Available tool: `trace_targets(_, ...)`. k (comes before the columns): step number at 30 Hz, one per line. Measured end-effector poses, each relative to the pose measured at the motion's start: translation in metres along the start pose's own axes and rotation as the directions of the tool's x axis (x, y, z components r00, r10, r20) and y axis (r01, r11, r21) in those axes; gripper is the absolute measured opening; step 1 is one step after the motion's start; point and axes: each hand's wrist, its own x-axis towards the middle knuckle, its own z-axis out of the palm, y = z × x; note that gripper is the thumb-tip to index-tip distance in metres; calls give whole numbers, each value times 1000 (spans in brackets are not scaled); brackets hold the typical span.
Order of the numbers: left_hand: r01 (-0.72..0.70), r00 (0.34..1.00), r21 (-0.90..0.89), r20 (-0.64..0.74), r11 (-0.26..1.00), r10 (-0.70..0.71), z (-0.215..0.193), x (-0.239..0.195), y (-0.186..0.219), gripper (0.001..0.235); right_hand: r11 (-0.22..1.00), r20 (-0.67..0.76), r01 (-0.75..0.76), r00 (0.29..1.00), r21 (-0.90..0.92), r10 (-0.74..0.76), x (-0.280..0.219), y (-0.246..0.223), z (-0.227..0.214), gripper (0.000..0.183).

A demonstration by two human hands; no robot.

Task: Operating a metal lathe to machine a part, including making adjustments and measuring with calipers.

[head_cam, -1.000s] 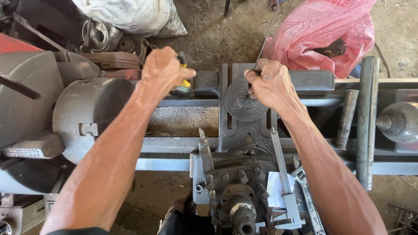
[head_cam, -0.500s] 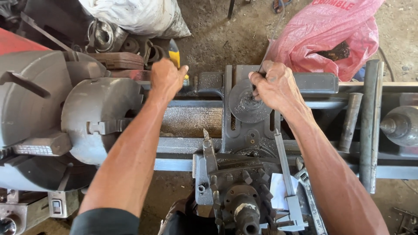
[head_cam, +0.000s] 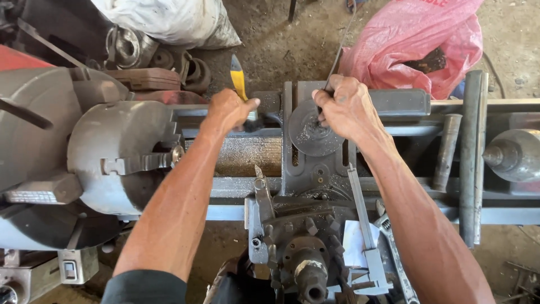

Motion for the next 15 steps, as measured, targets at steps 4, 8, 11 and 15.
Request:
trace_targets(4,41,997,-219,-57,975,-55,11,20,-20,52,1000,-17,-17,1000,-1,17,2,5,3,26)
trace_targets(8,132,972,-67,-185,989,-142,0,23,-42,49,999,-6,-47,999,-13,47,-4,-3,-2,27)
trace_targets(11,82,963,-114,-248,990,-108,-26,20,-26,44,999,-24,-29,999,16,29,0,3,3,25)
trace_targets(15,79,958,57,-279,995,-60,-29,37,-37,54,1000,-26,-9,1000,5,9,0,1,1,25)
